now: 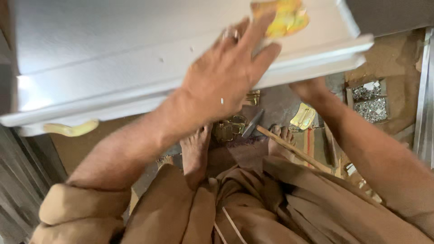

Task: The person sits on the workshop floor with a white metal panel across their lap and hammers brass hinge fittings onto its edge. They pick fittings one at a time from a pile on the floor, position each on the panel, and strike it with a hammer to attach it, repeating across the panel edge.

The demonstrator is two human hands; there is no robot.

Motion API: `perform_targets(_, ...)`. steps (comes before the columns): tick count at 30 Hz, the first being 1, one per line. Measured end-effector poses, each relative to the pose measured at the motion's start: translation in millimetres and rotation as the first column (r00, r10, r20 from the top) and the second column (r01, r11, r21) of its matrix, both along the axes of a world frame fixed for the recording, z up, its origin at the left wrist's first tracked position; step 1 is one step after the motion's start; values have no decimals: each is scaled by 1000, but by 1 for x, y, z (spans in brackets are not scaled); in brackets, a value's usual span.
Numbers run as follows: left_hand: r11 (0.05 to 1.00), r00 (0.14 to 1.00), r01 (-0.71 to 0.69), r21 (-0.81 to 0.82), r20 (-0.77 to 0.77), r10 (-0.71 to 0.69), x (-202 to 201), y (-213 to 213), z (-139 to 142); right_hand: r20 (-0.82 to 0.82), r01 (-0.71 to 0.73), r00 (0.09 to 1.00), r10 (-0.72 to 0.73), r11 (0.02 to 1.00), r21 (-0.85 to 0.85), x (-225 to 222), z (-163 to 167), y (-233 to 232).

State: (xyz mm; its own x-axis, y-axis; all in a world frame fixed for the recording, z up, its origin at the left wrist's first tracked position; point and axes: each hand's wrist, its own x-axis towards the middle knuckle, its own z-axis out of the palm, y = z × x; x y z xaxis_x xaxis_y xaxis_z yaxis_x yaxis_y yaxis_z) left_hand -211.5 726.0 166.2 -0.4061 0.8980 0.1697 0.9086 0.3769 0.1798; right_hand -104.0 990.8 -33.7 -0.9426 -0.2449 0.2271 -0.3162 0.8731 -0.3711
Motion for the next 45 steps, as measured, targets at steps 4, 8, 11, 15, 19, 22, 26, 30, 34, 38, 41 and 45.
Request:
perform_targets(4, 1000, 998, -12, -7, -61, 11, 33, -13, -75, 907, 192, 379, -183, 974, 117, 101, 2, -2)
perform_targets(8, 998, 993, -48, 49, -106, 53, 40, -27, -123, 932, -233, 296, -210, 930, 284, 169, 5, -7)
perform_targets(11, 996, 992, -58, 61, -108, 64, 35, -35, -134, 856, -8, 441, -271, 952, 305, 182, 8, -7)
perform_targets(15, 998, 993, -54, 26, -105, 57, 32, -37, -138, 748, 138, 567, -345, 935, 327, 170, 26, -6)
perform_targets(19, 995, 985, -71, 64, -155, 80, 35, -36, -148, 799, 147, 556, -227, 974, 175, 147, 62, -3)
perform_targets(22, 997, 988, -66, 30, -139, 69, 36, -36, -152, 731, 181, 680, 56, 954, -241, 127, 94, -5)
perform_targets(26, 998, 994, -58, -1, -94, 58, 32, -37, -149, 676, 425, 689, -263, 902, -82, 91, 123, -17)
perform_targets(30, 997, 992, -71, 21, -101, 73, 32, -36, -146, 330, 307, 912, -244, 939, -154, 55, 135, -30)
perform_targets(34, 996, 985, -75, 43, -154, 81, 35, -37, -150, 607, 366, 745, -277, 930, -25, 35, 138, -40)
perform_targets(38, 996, 985, -74, 57, -150, 82, 38, -39, -156, 397, 337, 876, -272, 936, -101, 36, 140, -46)
perform_targets(41, 995, 988, -76, 70, -131, 84, 38, -39, -157, 353, 363, 889, -292, 919, -155, 41, 140, -49)
perform_targets(45, 996, 986, -75, 54, -146, 82, 39, -35, -154, 470, 369, 829, -303, 928, -53, 40, 139, -48)
